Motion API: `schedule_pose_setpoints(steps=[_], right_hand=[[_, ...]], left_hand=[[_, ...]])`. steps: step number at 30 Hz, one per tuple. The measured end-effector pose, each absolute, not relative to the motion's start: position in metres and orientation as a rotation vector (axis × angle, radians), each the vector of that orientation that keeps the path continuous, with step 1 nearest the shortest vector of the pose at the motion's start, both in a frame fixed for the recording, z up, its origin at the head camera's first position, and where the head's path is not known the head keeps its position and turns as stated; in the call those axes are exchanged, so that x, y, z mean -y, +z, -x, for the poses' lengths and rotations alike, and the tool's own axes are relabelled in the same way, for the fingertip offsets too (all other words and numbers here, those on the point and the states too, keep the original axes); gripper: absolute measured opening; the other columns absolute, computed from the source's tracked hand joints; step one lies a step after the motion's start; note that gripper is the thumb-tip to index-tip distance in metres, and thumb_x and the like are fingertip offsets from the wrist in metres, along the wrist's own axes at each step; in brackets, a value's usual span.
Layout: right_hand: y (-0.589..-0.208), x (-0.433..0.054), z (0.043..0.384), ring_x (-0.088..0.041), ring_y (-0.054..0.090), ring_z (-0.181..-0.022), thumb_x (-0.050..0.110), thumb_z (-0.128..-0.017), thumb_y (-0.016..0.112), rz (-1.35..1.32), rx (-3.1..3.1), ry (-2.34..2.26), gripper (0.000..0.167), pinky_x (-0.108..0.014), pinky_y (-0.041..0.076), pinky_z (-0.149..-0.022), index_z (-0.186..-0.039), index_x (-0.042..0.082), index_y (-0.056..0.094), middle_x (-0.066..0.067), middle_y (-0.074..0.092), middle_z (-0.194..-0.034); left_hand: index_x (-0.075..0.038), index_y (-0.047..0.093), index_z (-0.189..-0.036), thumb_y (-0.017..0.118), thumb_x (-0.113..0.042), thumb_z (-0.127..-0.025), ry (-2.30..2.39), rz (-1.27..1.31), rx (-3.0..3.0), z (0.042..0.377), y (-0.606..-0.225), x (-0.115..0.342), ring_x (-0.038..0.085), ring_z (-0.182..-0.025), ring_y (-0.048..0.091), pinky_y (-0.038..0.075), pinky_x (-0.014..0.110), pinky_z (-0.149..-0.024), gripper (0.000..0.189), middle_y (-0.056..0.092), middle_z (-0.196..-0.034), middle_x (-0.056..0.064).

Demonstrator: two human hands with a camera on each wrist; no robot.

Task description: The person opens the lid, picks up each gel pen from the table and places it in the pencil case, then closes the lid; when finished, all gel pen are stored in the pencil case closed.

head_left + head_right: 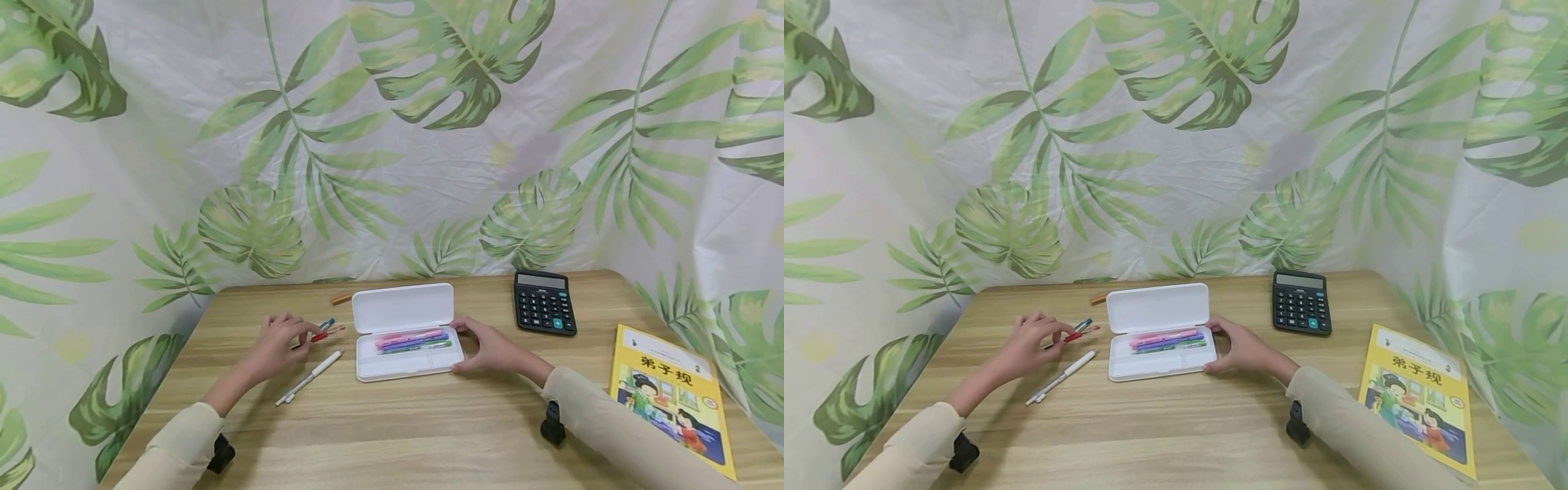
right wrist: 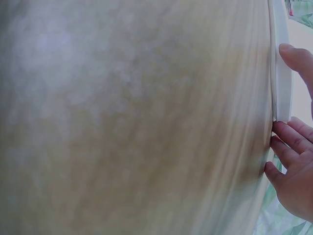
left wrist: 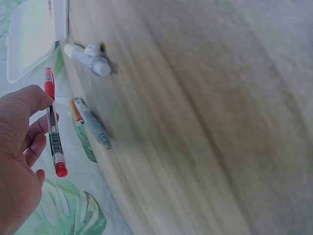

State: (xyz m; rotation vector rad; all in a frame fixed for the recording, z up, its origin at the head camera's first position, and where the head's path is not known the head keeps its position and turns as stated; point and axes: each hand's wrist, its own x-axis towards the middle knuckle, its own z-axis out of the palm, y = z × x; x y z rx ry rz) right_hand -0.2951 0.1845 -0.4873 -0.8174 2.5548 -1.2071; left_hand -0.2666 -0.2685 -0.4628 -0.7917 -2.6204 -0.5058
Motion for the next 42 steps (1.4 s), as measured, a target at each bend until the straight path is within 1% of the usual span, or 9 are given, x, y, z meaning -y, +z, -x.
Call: schedule_pose_setpoints(steps=[8,11,18,25,31,38,42], right_hand=[[-0.487,-0.185,0.294,-0.031,0.053,-0.133,0.030,-0.073,0.092,0.824,-2.551,-1.214,0.082,-0.053,0.034,-0.117,-0.139,0.005,0.052,-0.011,0.061,-0.137],[-0.488,-0.185,0.294,-0.030,0.053,-0.134,0.030,-0.073,0.092,0.822,-2.550,-1.216,0.082,-0.053,0.034,-0.117,-0.140,0.005,0.052,-0.010,0.062,-0.137],[-0.489,-0.185,0.295,-0.030,0.052,-0.134,0.031,-0.073,0.092,0.818,-2.553,-1.215,0.082,-0.053,0.033,-0.117,-0.140,0.007,0.052,-0.010,0.061,-0.137],[-0.490,-0.186,0.295,-0.030,0.053,-0.134,0.030,-0.073,0.093,0.815,-2.553,-1.217,0.081,-0.053,0.033,-0.118,-0.139,0.008,0.053,-0.009,0.062,-0.136],[-0.490,-0.186,0.296,-0.030,0.053,-0.134,0.031,-0.073,0.093,0.827,-2.558,-1.211,0.081,-0.053,0.033,-0.118,-0.139,0.007,0.053,-0.009,0.062,-0.136],[-0.493,-0.187,0.298,-0.030,0.053,-0.134,0.030,-0.072,0.093,0.824,-2.562,-1.212,0.081,-0.053,0.033,-0.118,-0.139,0.008,0.053,-0.009,0.062,-0.136],[-0.492,-0.186,0.298,-0.029,0.053,-0.134,0.030,-0.071,0.093,0.814,-2.570,-1.201,0.082,-0.051,0.033,-0.118,-0.139,0.008,0.053,-0.009,0.062,-0.137]], left_hand=[[-0.016,0.076,-0.103,0.077,0.000,-0.081,-0.490,0.818,2.610,0.268,-0.456,0.258,0.015,-0.089,0.050,0.029,0.048,-0.084,0.027,0.058,-0.078,-0.013],[-0.016,0.076,-0.103,0.076,-0.001,-0.082,-0.485,0.832,2.605,0.267,-0.453,0.251,0.016,-0.090,0.051,0.030,0.048,-0.084,0.026,0.059,-0.079,-0.012],[-0.014,0.076,-0.104,0.077,-0.001,-0.082,-0.514,0.889,2.575,0.268,-0.447,0.233,0.014,-0.086,0.049,0.030,0.048,-0.085,0.025,0.060,-0.078,-0.008],[-0.015,0.076,-0.106,0.077,-0.004,-0.085,-0.530,0.934,2.619,0.271,-0.447,0.215,0.014,-0.086,0.046,0.030,0.049,-0.089,0.024,0.059,-0.078,-0.007],[-0.015,0.076,-0.105,0.075,-0.005,-0.087,-0.537,0.982,2.633,0.273,-0.447,0.199,0.014,-0.087,0.044,0.028,0.046,-0.088,0.020,0.059,-0.078,-0.006],[-0.015,0.077,-0.105,0.074,-0.002,-0.086,-0.552,1.051,2.621,0.276,-0.446,0.182,0.017,-0.091,0.048,0.028,0.046,-0.088,0.022,0.060,-0.080,-0.006],[-0.017,0.077,-0.104,0.073,-0.002,-0.087,-0.544,1.067,2.640,0.277,-0.446,0.173,0.016,-0.089,0.046,0.029,0.048,-0.090,0.023,0.061,-0.081,-0.006]])
